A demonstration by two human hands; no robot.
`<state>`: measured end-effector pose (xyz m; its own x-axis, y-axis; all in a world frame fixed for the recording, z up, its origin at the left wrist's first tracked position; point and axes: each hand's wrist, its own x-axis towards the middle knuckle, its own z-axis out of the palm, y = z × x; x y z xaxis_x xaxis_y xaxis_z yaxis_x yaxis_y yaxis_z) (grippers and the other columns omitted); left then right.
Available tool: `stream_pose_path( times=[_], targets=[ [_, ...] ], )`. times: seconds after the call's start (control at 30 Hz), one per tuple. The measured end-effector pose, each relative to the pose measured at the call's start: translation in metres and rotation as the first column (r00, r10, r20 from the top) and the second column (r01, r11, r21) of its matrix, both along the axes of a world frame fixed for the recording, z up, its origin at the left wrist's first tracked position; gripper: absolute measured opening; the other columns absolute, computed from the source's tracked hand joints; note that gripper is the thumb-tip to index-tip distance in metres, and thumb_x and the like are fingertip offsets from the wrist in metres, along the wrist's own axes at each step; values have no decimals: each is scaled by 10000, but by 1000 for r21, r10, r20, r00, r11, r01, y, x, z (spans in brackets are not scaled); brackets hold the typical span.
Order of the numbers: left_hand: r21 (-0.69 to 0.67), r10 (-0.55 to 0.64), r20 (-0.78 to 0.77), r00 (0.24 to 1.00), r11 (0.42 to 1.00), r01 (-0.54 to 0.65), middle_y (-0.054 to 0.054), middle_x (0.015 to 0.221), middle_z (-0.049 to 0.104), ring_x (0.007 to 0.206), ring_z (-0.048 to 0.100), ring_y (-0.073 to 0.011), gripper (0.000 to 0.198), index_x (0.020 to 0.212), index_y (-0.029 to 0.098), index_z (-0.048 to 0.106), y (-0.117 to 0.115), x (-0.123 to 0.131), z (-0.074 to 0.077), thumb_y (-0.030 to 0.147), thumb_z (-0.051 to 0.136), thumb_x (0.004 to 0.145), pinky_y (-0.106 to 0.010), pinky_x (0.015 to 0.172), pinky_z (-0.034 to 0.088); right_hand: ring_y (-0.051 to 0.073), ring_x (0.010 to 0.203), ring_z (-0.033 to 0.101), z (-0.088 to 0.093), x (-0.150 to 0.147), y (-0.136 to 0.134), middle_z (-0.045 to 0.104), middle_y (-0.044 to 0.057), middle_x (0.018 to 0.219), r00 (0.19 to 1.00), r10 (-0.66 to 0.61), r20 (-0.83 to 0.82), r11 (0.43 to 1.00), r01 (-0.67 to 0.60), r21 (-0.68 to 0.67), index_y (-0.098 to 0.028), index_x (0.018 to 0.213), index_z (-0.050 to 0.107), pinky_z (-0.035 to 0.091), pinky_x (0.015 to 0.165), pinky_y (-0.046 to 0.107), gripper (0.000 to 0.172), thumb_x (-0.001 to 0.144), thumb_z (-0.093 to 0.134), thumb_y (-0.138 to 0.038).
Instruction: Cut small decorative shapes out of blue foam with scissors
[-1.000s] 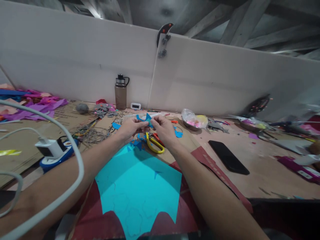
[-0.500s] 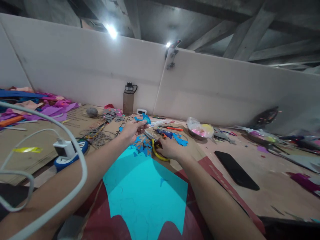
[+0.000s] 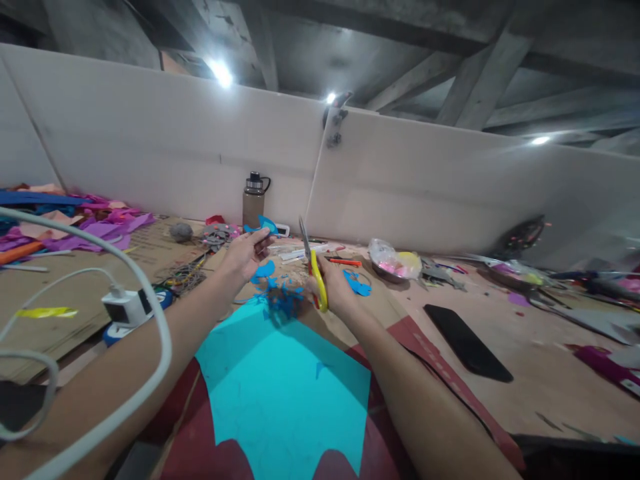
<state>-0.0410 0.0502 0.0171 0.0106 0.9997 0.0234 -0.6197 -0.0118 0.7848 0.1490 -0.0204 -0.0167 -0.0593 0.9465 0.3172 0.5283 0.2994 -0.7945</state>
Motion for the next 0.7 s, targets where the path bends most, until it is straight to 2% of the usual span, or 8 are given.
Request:
stream_pose_path(
  times=[0.1,0.17,0.23,0.3,0.37,0.5,0.7],
  targets=[
    [-5,25,33,999,1000,-25,-7,660,700,581,656,-78,76,740,137,654,-1,2,0,95,714,764,-167,488,424,173,682,602,-3,-6,-1,668,56,954,986,97,-135,995,-97,8,-206,1164,511,494,597,290,401,771,512,-286],
    [-6,39,57,998,999,-39,10,669,697,601,661,-75,91,740,146,651,-5,7,-1,94,725,745,-167,487,412,175,745,611,-5,-10,-2,648,76,1071,972,139,-191,990,-135,35,-221,1186,492,504,621,291,445,750,526,-305],
    [-9,43,82,996,999,-42,21,671,692,607,659,-71,111,731,149,641,-11,12,-1,86,732,730,-167,492,407,189,874,623,-8,-13,-2,621,81,1139,954,169,-246,985,-156,74,-230,1209,485,515,710,295,506,715,568,-299],
    [-15,31,102,994,999,-30,22,666,689,602,656,-69,114,726,149,634,-17,18,-1,89,732,732,-167,498,410,183,858,618,-10,-16,-2,617,57,1052,926,185,-330,983,-170,74,-228,1213,478,506,705,286,526,704,588,-303],
    [-28,23,124,992,999,-20,22,660,685,607,663,-70,110,724,147,629,-23,23,-2,89,719,748,-168,504,420,157,734,588,-11,-19,-3,592,16,908,904,188,-384,982,-182,52,-222,1182,486,475,616,262,468,741,596,-338],
    [-63,18,151,988,998,-9,21,655,681,604,666,-66,96,738,144,637,-31,29,-3,79,661,805,-168,524,450,134,644,519,-8,-23,-9,547,-17,758,931,191,-311,981,-190,34,-216,1055,522,426,556,243,359,816,627,-462],
    [-71,41,162,986,997,-30,17,659,676,597,655,-70,102,723,148,634,-36,35,-7,102,703,782,-182,539,475,157,623,525,-4,-28,-16,537,-20,670,949,189,-254,982,-190,19,-231,973,511,448,580,278,404,862,569,-615]
  ],
)
